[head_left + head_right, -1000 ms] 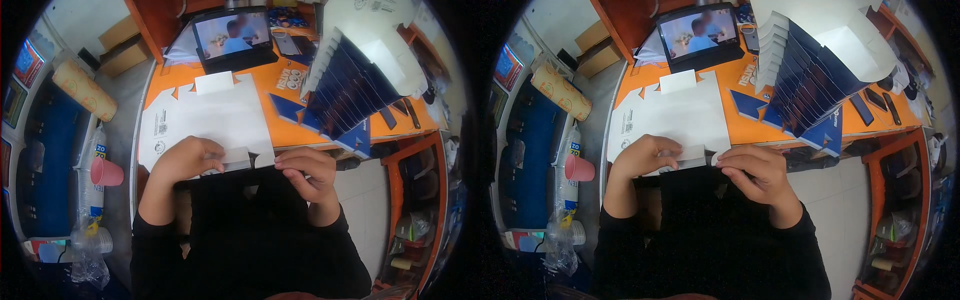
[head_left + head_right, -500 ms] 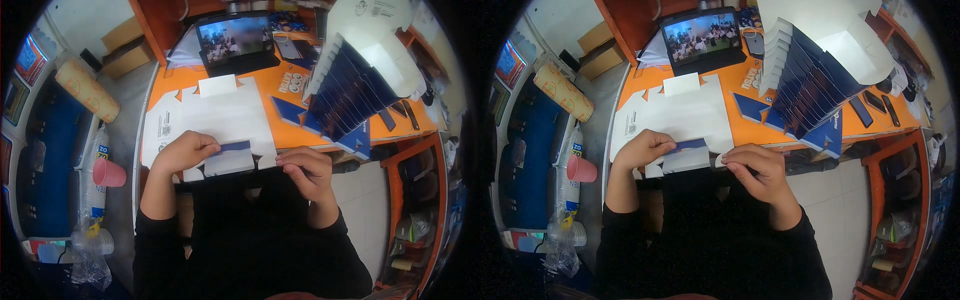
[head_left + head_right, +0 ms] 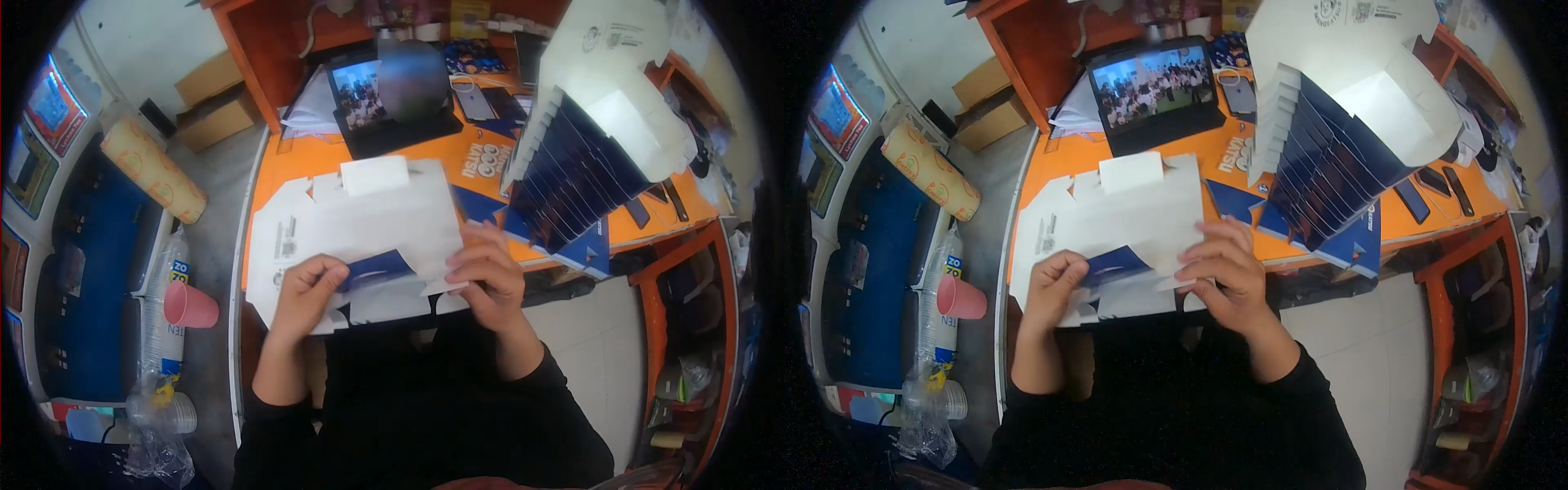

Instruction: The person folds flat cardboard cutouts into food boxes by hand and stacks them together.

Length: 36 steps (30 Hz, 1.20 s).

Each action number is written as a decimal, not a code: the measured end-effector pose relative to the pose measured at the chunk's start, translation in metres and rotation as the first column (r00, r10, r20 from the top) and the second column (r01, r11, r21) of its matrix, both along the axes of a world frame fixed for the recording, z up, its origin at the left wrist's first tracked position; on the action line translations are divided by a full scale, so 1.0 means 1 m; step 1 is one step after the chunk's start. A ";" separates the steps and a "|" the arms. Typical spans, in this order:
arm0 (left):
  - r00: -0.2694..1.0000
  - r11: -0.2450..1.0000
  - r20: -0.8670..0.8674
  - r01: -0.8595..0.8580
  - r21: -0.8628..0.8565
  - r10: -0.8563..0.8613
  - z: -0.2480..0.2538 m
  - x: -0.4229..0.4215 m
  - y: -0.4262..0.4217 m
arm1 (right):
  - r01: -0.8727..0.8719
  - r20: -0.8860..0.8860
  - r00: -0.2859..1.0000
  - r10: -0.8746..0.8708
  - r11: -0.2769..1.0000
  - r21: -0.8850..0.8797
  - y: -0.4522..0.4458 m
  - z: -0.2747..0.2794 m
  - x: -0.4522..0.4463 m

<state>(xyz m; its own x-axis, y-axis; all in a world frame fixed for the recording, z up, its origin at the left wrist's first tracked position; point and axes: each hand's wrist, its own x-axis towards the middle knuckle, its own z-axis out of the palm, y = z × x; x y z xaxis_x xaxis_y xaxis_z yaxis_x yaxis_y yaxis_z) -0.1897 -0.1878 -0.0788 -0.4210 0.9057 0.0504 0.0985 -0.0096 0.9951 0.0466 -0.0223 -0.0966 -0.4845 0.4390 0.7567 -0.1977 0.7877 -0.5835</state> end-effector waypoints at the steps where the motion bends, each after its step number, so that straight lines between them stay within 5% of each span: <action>1: 0.998 0.999 -0.013 -0.054 0.008 0.054 -0.002 0.009 -0.001 | -0.032 -0.042 0.999 0.027 0.992 -0.125 -0.009 -0.001 -0.006; 2: 0.994 0.994 -0.023 -0.109 0.017 0.109 -0.003 0.019 -0.001 | -0.072 -0.085 0.995 0.052 0.967 -0.246 -0.017 -0.002 -0.014; 4: 0.985 0.983 -0.030 -0.170 -0.076 0.168 -0.001 0.033 -0.006 | 0.079 0.005 0.997 -0.079 0.992 -0.096 -0.031 0.011 -0.029; 6: 0.979 0.992 -0.170 -0.107 0.062 0.117 -0.011 0.034 -0.005 | 0.157 0.031 0.986 -0.167 0.968 0.198 -0.039 0.024 -0.043; 10: 0.914 0.993 -0.405 0.019 0.119 0.031 0.016 0.032 -0.012 | 0.002 0.171 0.981 -0.089 0.891 0.454 -0.047 0.025 -0.051; 12: 0.860 0.984 -0.510 0.089 0.155 0.003 0.024 0.026 -0.016 | 0.034 0.141 0.984 -0.107 0.895 0.445 -0.050 0.044 -0.049; 14: 0.816 0.960 -0.577 0.167 0.223 -0.008 0.033 0.016 -0.024 | 0.148 0.045 0.985 -0.166 0.951 0.271 -0.047 0.045 -0.048; 16: 0.786 0.923 -0.612 0.296 0.245 -0.090 0.039 0.004 -0.035 | 0.194 -0.019 0.979 -0.201 0.964 -0.183 -0.039 0.030 -0.047; 17: 0.773 0.894 -0.612 0.380 0.237 -0.166 0.042 -0.003 -0.041 | 0.152 -0.050 0.980 -0.194 0.883 -0.443 -0.034 0.025 -0.044; 19: 0.703 0.816 -0.652 0.534 0.219 -0.285 0.048 -0.013 -0.049 | -0.100 -0.103 0.995 0.014 0.389 -0.916 -0.023 0.026 -0.037; 22: 0.630 0.821 -0.670 0.569 0.053 -0.393 0.066 -0.021 -0.056 | -0.436 -0.422 0.900 0.110 0.228 -0.870 -0.019 0.034 -0.039; 25: 0.502 0.979 -0.862 0.136 0.155 0.067 0.071 -0.012 -0.059 | -0.424 -0.486 0.872 0.055 0.582 -0.694 -0.042 0.041 -0.044; 27: 0.889 0.915 -0.425 0.016 0.404 0.172 0.066 0.003 -0.054 | -0.371 -0.477 0.869 0.130 0.809 -0.457 -0.057 0.034 -0.040; 28: 0.974 0.871 -0.137 -0.091 0.483 0.178 0.064 0.013 -0.050 | -0.388 -0.397 0.876 0.274 0.888 -0.245 -0.062 0.029 -0.040; 31: 0.983 0.857 0.160 -0.159 0.490 0.091 0.071 0.044 -0.041 | -0.604 -0.023 0.783 0.621 0.770 0.206 -0.080 0.049 -0.043; 33: 0.936 0.837 0.353 -0.194 0.511 0.002 0.078 0.059 -0.037 | -0.629 0.093 0.769 0.632 0.723 0.285 -0.093 0.063 -0.041; 36: 0.928 0.902 0.362 -0.230 0.366 0.089 0.093 0.059 -0.043 | -0.587 0.120 0.805 0.581 0.749 0.308 -0.098 0.067 -0.039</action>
<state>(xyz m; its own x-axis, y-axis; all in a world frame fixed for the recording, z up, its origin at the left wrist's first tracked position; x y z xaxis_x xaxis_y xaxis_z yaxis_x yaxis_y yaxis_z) -0.1308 -0.2306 0.0145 -0.6134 0.7578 0.2224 -0.1988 -0.4207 0.8851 0.0078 -0.1203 -0.0294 -0.5805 -0.1937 0.7909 -0.6731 0.6607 -0.3322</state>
